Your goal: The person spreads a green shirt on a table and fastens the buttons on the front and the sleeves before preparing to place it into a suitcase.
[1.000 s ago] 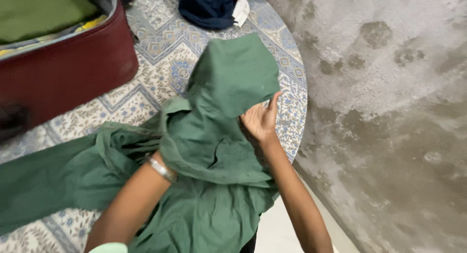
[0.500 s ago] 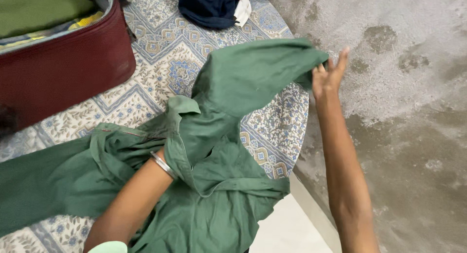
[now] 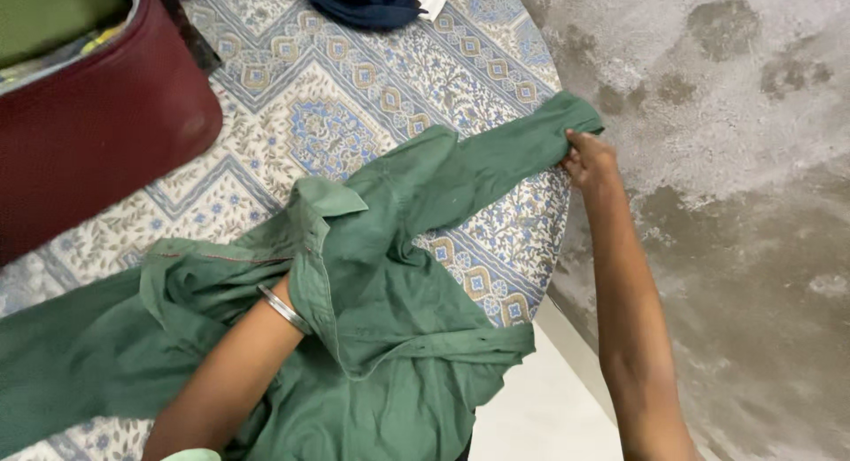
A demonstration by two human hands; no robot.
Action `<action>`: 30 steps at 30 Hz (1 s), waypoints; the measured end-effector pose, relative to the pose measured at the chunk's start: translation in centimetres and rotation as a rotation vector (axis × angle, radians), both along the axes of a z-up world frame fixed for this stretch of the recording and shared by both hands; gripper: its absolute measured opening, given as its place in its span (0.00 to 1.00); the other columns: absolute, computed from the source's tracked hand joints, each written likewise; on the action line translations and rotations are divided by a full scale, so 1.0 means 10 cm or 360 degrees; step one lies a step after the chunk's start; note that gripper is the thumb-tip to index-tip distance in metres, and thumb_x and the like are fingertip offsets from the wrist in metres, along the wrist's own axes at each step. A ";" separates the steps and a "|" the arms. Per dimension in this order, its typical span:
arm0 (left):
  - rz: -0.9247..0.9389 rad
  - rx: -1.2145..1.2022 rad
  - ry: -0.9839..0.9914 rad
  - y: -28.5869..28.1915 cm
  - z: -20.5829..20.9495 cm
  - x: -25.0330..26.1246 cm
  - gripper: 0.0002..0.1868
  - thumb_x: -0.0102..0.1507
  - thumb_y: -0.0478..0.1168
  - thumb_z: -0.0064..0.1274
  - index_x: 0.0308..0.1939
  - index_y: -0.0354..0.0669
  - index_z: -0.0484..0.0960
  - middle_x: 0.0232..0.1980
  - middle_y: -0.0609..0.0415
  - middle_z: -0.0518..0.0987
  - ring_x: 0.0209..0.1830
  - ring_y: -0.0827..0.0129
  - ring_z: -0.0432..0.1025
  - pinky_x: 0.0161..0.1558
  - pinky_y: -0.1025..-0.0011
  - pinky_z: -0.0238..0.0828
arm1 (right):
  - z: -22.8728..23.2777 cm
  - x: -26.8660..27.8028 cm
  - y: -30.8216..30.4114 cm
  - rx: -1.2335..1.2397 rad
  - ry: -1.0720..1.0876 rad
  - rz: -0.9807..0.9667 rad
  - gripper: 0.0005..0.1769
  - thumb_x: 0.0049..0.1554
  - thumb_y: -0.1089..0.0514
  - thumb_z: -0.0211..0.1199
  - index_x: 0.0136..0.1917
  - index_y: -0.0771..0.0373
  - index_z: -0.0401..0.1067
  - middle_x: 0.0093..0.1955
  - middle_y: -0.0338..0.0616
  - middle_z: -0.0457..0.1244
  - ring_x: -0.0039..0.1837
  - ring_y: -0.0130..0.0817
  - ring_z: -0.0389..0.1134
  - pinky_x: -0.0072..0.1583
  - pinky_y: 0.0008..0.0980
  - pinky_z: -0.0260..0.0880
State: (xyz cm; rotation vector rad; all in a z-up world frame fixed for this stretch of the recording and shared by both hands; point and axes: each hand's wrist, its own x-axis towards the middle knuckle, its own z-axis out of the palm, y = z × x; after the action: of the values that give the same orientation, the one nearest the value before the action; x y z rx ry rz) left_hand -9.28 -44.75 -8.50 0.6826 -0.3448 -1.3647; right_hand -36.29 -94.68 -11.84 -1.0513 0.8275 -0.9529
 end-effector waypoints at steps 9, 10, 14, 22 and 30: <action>0.0041 -0.0021 0.0005 -0.08 0.11 0.04 0.18 0.72 0.45 0.42 0.60 0.42 0.77 0.56 0.54 0.81 0.54 0.66 0.74 0.57 0.64 0.72 | 1.71 1.05 1.33 -0.0957 0.0205 0.0783 0.09 0.63 0.59 0.66 0.55 0.63 0.74 0.50 0.35 0.68 0.51 0.24 0.69 0.55 0.28 0.72; 0.0039 -0.0021 0.0018 -0.08 0.10 0.04 0.18 0.72 0.45 0.42 0.60 0.42 0.77 0.56 0.54 0.81 0.54 0.66 0.75 0.57 0.64 0.72 | 1.84 1.09 1.52 -0.1073 0.0349 0.0945 0.08 0.63 0.59 0.67 0.54 0.63 0.75 0.49 0.36 0.68 0.50 0.24 0.68 0.54 0.28 0.70; 0.0063 -0.0003 0.0038 -0.05 0.06 0.04 0.18 0.72 0.45 0.42 0.60 0.42 0.77 0.55 0.54 0.81 0.53 0.66 0.75 0.56 0.65 0.73 | 2.07 1.19 1.84 -0.1258 0.0629 0.1249 0.07 0.63 0.57 0.67 0.52 0.62 0.78 0.47 0.34 0.68 0.50 0.22 0.68 0.53 0.26 0.69; 0.0101 -0.0053 0.0040 -0.37 0.07 0.14 0.17 0.71 0.44 0.43 0.59 0.41 0.78 0.54 0.54 0.82 0.53 0.66 0.75 0.56 0.65 0.73 | 1.64 0.49 0.62 -0.0656 0.0017 -0.0237 0.11 0.60 0.55 0.68 0.56 0.53 0.76 0.46 0.34 0.67 0.44 0.25 0.69 0.43 0.25 0.71; 0.0097 -0.0010 0.0088 -0.94 -0.21 0.14 0.17 0.71 0.44 0.43 0.59 0.41 0.78 0.54 0.54 0.82 0.52 0.67 0.75 0.55 0.65 0.73 | 0.13 -0.22 -0.07 0.0212 0.0707 -0.0068 0.27 0.64 0.35 0.67 0.36 0.55 0.64 0.34 0.35 0.52 0.28 0.25 0.44 0.30 0.36 0.40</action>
State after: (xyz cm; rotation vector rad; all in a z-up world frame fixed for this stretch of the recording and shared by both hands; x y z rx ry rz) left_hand -7.92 -54.15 -10.57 0.6442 -0.2818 -1.3213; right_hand -38.46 -95.37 -10.59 -1.1494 1.2654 -0.6950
